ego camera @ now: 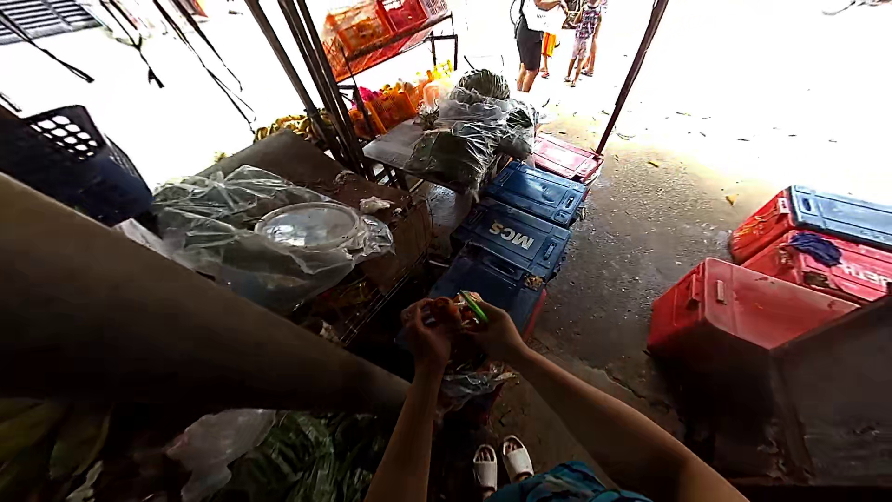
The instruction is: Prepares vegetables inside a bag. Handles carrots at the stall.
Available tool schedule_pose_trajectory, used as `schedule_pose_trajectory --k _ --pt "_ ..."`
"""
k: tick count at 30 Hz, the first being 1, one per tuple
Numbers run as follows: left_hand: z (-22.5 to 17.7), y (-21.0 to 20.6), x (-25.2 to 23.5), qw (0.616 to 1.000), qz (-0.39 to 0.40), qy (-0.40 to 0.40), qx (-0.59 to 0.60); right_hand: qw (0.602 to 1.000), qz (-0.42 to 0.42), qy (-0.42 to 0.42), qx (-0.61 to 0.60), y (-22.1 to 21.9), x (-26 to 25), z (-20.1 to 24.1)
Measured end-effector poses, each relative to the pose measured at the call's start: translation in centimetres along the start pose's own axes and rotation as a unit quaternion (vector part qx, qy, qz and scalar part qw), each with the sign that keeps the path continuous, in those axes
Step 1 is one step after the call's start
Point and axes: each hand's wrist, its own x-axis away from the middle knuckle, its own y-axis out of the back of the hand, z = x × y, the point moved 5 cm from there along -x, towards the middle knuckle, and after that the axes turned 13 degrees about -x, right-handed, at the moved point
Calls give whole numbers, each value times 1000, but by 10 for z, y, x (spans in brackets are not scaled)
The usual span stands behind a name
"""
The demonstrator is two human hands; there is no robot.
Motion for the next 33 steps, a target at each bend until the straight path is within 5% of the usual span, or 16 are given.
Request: schedule_pose_trajectory --k 5,15,18,22,26,33 --pt "4 13 1 999 -8 39 -21 999 -25 38 1 -2 -11 -4" --pt "28 33 2 991 -23 102 79 999 -27 -17 28 9 -10 17" --pt "35 26 9 934 -21 227 275 997 30 -21 63 -10 13 13" --pt "34 20 12 872 -2 279 403 984 121 -10 129 -33 41 10" --pt "34 16 18 832 16 321 452 972 172 -44 154 -33 34 -5" --pt "44 12 24 823 10 370 431 973 121 -102 168 3 13 -33"
